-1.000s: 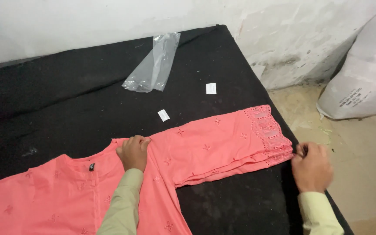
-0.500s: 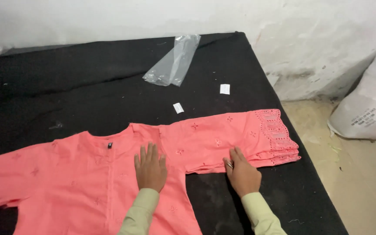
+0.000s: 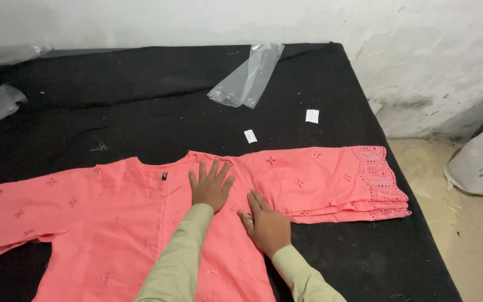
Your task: The person uses small scissors to trim loose threads from the sleeves and hem of a pink embroidered top. They then fold the garment and place it on a black surface.
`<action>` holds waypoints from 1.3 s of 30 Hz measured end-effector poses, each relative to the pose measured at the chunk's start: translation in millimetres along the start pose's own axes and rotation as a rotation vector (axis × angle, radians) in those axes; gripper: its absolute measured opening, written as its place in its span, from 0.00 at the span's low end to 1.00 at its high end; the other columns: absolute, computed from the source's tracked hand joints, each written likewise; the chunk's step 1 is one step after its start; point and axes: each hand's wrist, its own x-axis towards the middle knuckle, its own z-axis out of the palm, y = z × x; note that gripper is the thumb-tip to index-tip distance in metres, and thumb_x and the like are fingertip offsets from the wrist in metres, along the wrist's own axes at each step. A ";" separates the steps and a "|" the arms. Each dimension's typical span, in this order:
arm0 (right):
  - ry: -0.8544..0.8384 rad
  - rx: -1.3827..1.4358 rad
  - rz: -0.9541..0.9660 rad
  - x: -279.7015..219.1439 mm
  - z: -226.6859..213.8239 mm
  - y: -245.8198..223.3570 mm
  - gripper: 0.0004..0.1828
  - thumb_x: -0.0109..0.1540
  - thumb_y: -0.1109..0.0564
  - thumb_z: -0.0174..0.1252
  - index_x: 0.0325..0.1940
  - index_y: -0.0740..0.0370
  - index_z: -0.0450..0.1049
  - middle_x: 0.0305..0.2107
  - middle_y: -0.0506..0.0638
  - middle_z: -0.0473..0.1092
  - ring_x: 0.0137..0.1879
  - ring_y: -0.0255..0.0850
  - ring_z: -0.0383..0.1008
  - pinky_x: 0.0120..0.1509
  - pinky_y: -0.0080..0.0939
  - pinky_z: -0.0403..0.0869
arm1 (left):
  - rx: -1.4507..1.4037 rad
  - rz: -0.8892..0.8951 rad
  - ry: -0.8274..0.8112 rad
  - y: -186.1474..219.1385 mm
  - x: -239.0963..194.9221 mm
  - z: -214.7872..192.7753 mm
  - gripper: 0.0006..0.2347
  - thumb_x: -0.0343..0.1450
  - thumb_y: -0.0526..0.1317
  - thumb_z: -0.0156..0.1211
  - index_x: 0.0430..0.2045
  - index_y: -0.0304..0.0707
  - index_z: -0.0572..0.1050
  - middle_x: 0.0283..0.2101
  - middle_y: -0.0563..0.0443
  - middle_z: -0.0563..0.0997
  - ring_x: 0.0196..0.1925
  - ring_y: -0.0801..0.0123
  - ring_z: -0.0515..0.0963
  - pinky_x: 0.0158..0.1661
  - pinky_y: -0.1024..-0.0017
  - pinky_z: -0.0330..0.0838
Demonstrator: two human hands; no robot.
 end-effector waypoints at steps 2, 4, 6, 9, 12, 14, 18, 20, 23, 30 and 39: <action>0.006 -0.017 0.014 0.4 -7.4 -3.6 0.33 0.64 0.30 0.45 0.67 0.46 0.65 0.70 0.37 0.61 0.26 0.58 0.79 0.21 0.54 0.71 | 0.012 -0.004 -0.028 2.1 5.8 -0.4 0.26 0.76 0.58 0.23 0.74 0.68 0.46 0.80 0.62 0.39 0.81 0.51 0.31 0.71 0.38 0.23; -0.104 0.065 0.081 9.8 -21.8 -13.4 0.20 0.65 0.36 0.53 0.42 0.52 0.63 0.56 0.35 0.70 0.30 0.60 0.76 0.22 0.57 0.66 | 0.046 0.002 -0.079 3.4 14.8 -6.0 0.24 0.78 0.51 0.22 0.74 0.69 0.45 0.80 0.63 0.39 0.81 0.49 0.30 0.70 0.34 0.25; -0.177 -0.011 0.108 32.3 -1.7 -9.6 0.16 0.62 0.38 0.55 0.44 0.47 0.70 0.51 0.37 0.73 0.37 0.57 0.79 0.34 0.57 0.73 | 0.088 -0.007 -0.121 -3.7 35.5 0.9 0.24 0.79 0.51 0.22 0.74 0.73 0.44 0.80 0.66 0.37 0.81 0.51 0.30 0.70 0.32 0.25; -0.188 -0.053 0.059 48.9 10.6 -15.1 0.16 0.60 0.43 0.57 0.50 0.43 0.76 0.54 0.40 0.72 0.44 0.56 0.82 0.48 0.58 0.80 | 0.107 -0.004 -0.181 -11.1 55.9 7.3 0.23 0.80 0.51 0.25 0.74 0.78 0.43 0.80 0.70 0.35 0.81 0.54 0.28 0.70 0.31 0.25; 0.013 -0.016 -0.098 44.8 27.8 -18.9 0.19 0.64 0.47 0.51 0.59 0.47 0.72 0.64 0.41 0.67 0.40 0.52 0.82 0.36 0.57 0.76 | 0.084 -0.027 -0.230 -0.9 42.9 -21.4 0.24 0.80 0.48 0.27 0.74 0.78 0.41 0.80 0.69 0.33 0.81 0.56 0.27 0.71 0.35 0.26; 0.162 -0.044 -0.167 47.3 26.4 -8.6 0.22 0.67 0.47 0.45 0.63 0.51 0.70 0.66 0.43 0.66 0.36 0.47 0.82 0.22 0.55 0.71 | 0.067 -0.031 -0.257 17.9 44.8 -35.7 0.24 0.81 0.45 0.27 0.74 0.76 0.40 0.81 0.67 0.31 0.82 0.57 0.26 0.73 0.39 0.27; 0.057 0.038 -0.146 41.6 16.4 -14.9 0.13 0.64 0.51 0.50 0.52 0.53 0.67 0.66 0.45 0.65 0.31 0.52 0.78 0.23 0.54 0.70 | 0.047 -0.083 -0.209 10.7 49.3 -23.8 0.24 0.80 0.50 0.30 0.75 0.72 0.41 0.81 0.61 0.33 0.82 0.56 0.27 0.72 0.39 0.23; 0.068 0.090 -0.148 28.9 6.2 -20.0 0.06 0.61 0.55 0.55 0.40 0.56 0.68 0.65 0.47 0.66 0.30 0.55 0.76 0.25 0.54 0.70 | 0.014 -0.088 -0.156 -5.8 54.7 2.0 0.24 0.80 0.50 0.33 0.75 0.69 0.44 0.81 0.60 0.35 0.82 0.56 0.28 0.72 0.39 0.20; 0.118 0.094 -0.245 -10.7 -9.0 -28.6 0.17 0.52 0.57 0.62 0.45 0.53 0.72 0.65 0.43 0.67 0.33 0.51 0.79 0.25 0.55 0.73 | -0.249 0.111 0.377 -33.3 34.9 54.0 0.25 0.75 0.47 0.51 0.70 0.48 0.60 0.77 0.49 0.53 0.80 0.57 0.47 0.72 0.49 0.36; 0.168 -0.066 -0.212 -67.4 23.6 -14.9 0.27 0.58 0.48 0.57 0.61 0.46 0.67 0.68 0.40 0.64 0.24 0.52 0.80 0.19 0.54 0.71 | 0.219 0.057 0.483 -71.3 -152.7 114.7 0.28 0.74 0.61 0.40 0.70 0.60 0.58 0.76 0.49 0.55 0.78 0.52 0.50 0.70 0.45 0.42; -0.104 -0.080 -0.038 -68.1 -9.9 -32.1 0.24 0.65 0.44 0.46 0.67 0.39 0.65 0.72 0.35 0.58 0.43 0.62 0.82 0.49 0.61 0.81 | 0.163 -0.508 0.312 -236.4 -261.3 63.4 0.34 0.73 0.72 0.33 0.72 0.61 0.57 0.77 0.55 0.54 0.79 0.54 0.50 0.73 0.45 0.42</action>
